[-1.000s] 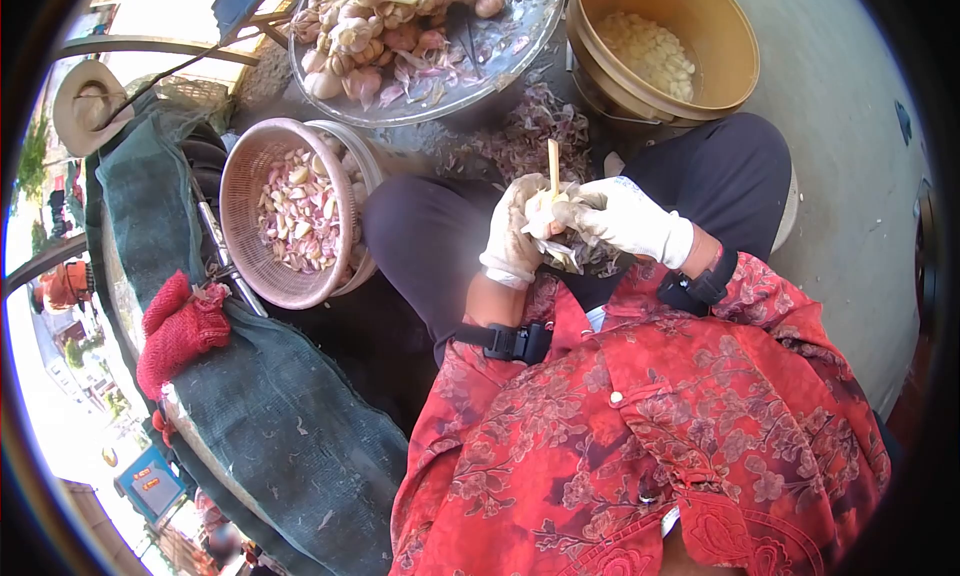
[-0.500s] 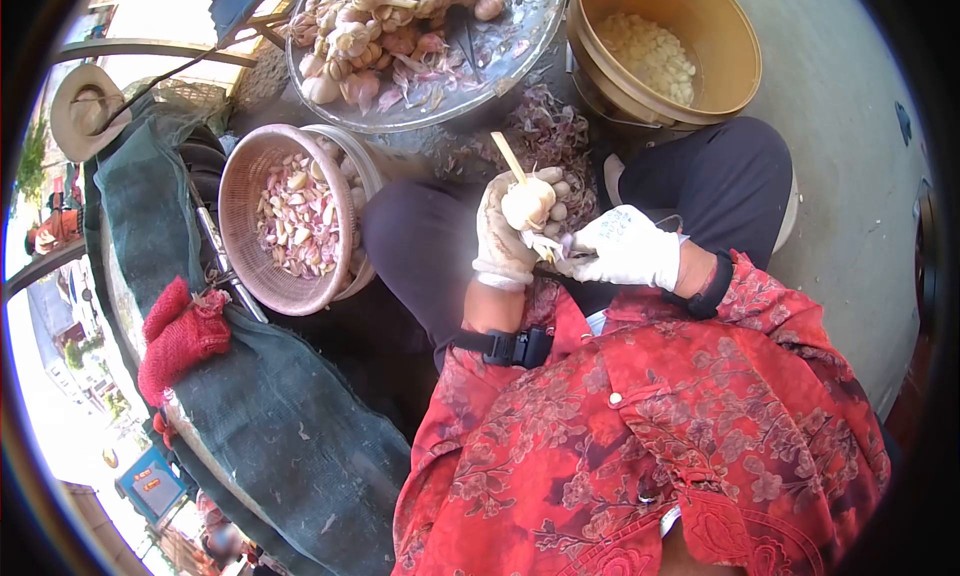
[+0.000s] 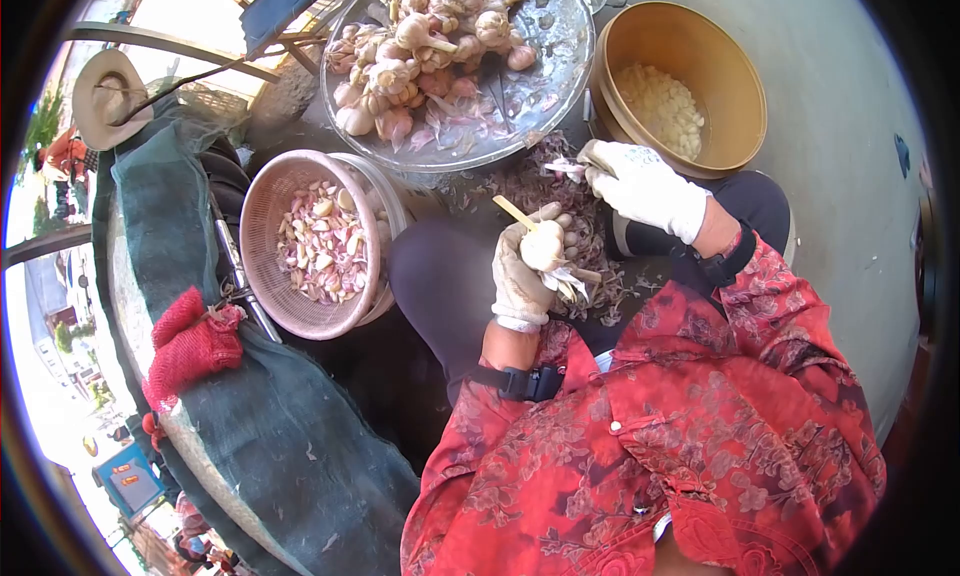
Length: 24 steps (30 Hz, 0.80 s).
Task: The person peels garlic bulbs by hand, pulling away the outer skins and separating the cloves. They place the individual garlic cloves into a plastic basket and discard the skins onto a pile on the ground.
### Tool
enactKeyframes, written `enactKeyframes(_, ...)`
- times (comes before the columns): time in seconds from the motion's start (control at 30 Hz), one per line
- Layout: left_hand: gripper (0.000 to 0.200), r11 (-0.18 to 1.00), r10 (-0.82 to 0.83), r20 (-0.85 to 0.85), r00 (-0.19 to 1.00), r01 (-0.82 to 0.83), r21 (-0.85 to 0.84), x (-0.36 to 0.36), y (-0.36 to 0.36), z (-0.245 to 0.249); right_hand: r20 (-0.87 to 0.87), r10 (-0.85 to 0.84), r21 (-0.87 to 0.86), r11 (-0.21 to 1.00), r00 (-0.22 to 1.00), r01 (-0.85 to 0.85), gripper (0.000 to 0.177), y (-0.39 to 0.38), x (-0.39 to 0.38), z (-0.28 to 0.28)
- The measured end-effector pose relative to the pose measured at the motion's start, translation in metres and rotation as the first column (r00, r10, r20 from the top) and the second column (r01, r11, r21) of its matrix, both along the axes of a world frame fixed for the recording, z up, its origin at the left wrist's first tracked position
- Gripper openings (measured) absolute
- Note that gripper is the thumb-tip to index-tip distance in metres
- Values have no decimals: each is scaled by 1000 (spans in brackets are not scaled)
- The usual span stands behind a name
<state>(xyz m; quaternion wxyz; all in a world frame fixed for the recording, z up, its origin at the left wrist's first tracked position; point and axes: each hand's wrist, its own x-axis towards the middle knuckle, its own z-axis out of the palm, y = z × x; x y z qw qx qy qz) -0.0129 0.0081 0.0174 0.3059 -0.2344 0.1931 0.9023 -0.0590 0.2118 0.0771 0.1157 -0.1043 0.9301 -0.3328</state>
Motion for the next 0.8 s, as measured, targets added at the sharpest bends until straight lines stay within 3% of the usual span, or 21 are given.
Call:
enactKeyframes(0.1,48,995,25,21,999,-22,-102,-2,1,3,-341,125,161,984,932,-73,24,-13,-34,-7)
enactKeyframes(0.17,47,997,62,-38,997,-63,-47,1,0,2,-318,241,358,926,917,-119,26,-31,-53,11)
enactKeyframes(0.27,51,997,70,-75,995,-70,-8,2,-3,-5,-211,338,481,853,917,-204,31,-59,-78,17)
enactKeyframes(0.3,57,998,62,-115,991,-61,14,2,-4,-7,-205,340,481,852,918,-208,31,-60,-80,8)
enactKeyframes(0.37,56,996,81,-78,994,-82,-17,1,-4,0,-564,349,400,908,748,-122,34,-64,-82,-13)
enactKeyframes(0.43,47,991,135,-86,987,-135,4,1,-4,2,-574,291,338,936,765,-102,34,-64,-68,0)
enactKeyframes(0.5,48,987,143,-103,984,-150,-64,1,-5,1,-424,55,-85,991,904,-100,26,-53,-50,2)
enactKeyframes(0.57,49,978,147,-127,981,-163,-127,1,-5,0,-309,-145,-295,954,940,51,22,-47,-23,-1)
enactKeyframes(0.6,51,974,148,-194,970,-177,-142,2,-6,-4,-27,-189,-330,929,982,170,23,-46,-8,8)
enactKeyframes(0.63,54,969,147,-257,955,-191,-155,3,-6,0,261,-214,-328,898,941,295,24,-45,8,17)
enactKeyframes(0.67,60,937,135,-382,914,-243,-251,7,-2,3,286,-207,-324,898,936,298,27,-44,24,11)
enactKeyframes(0.73,59,911,85,-474,876,-261,-318,10,0,-1,316,-183,-387,871,931,302,35,-52,49,-1)
enactKeyframes(0.77,58,878,30,-558,830,-289,-382,12,0,-3,448,-141,-317,898,883,304,38,-52,58,8)
enactKeyframes(0.8,52,885,51,-439,897,-244,-396,9,1,0,428,-145,-302,907,892,292,39,-58,65,7)
